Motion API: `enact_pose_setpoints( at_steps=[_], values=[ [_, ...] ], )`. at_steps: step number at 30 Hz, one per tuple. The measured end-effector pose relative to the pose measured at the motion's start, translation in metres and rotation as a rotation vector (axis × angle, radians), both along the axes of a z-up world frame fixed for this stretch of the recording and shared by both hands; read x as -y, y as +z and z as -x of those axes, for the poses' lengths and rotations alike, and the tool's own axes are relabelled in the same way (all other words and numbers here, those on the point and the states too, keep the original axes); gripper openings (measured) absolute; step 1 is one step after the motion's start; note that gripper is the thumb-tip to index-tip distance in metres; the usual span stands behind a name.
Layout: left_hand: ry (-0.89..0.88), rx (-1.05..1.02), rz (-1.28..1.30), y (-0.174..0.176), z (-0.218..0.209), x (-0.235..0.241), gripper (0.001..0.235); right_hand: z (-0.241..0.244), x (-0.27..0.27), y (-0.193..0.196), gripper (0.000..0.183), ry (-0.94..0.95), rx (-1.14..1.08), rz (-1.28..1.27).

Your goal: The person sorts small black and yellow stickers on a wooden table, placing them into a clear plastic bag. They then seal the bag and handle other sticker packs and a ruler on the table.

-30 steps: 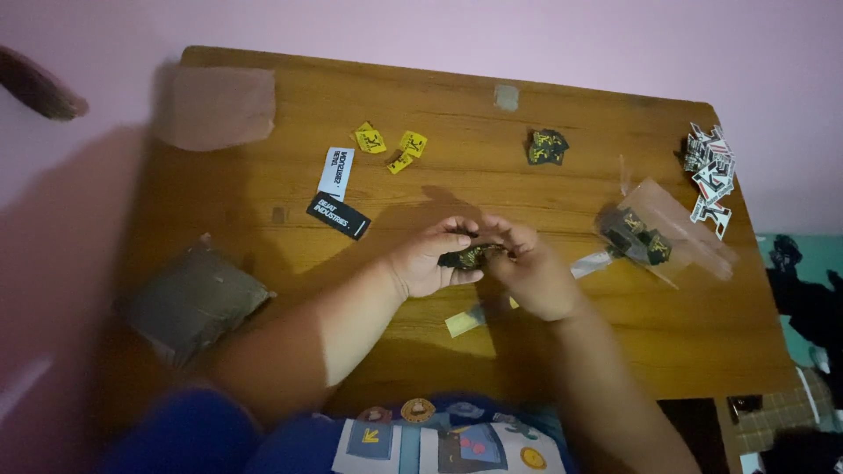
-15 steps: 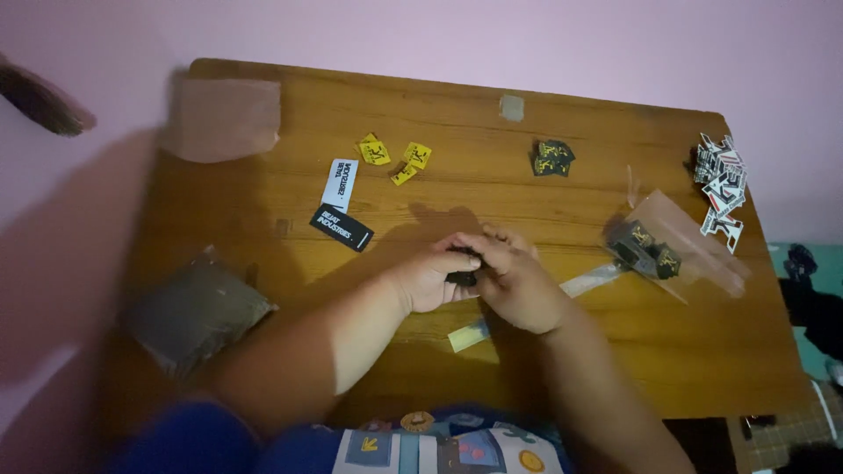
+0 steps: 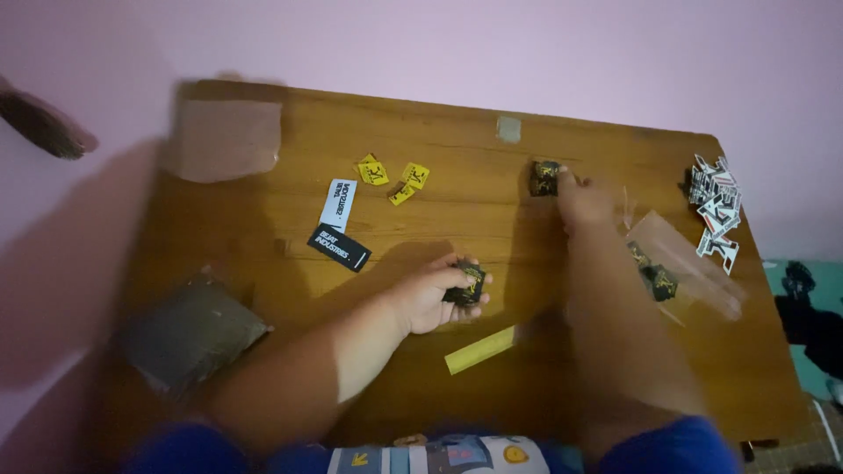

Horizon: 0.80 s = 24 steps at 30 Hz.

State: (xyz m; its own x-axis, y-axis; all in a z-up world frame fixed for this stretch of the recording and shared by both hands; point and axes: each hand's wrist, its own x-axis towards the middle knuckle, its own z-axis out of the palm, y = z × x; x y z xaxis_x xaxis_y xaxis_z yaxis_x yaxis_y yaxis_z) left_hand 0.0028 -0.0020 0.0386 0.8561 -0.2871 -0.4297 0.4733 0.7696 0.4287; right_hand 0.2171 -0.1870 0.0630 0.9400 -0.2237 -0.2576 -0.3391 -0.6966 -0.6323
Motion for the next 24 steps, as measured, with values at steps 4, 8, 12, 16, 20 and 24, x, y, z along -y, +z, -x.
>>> enact_pose_setpoints(
  at_steps=[4, 8, 12, 16, 20, 24],
  values=[
    [-0.040, -0.008, -0.013, 0.002, -0.001, -0.003, 0.033, -0.030, -0.006, -0.010, 0.075, 0.017, 0.023, 0.150],
    [-0.051, -0.010, -0.031, 0.008, 0.001, -0.003, 0.032, 0.008, -0.035, 0.033, 0.058, 0.100, 0.039, 0.183],
    [-0.040, -0.007, -0.036, 0.003, 0.000, -0.002, 0.032, 0.016, -0.025, 0.034, 0.039, 0.171, 0.089, -0.013],
    [-0.023, -0.003, -0.036, 0.002, -0.001, -0.001, 0.032, 0.035, -0.019, 0.022, 0.038, 0.170, 0.144, -0.044],
    [0.008, 0.012, -0.004, 0.003, 0.000, -0.002, 0.029, 0.045, -0.015, -0.006, 0.039, 0.188, 0.205, -0.146],
    [0.035, 0.014, 0.028, -0.005, -0.004, -0.002, 0.028, 0.129, -0.022, 0.048, 0.027, 0.422, 0.119, -0.581]
  ],
)
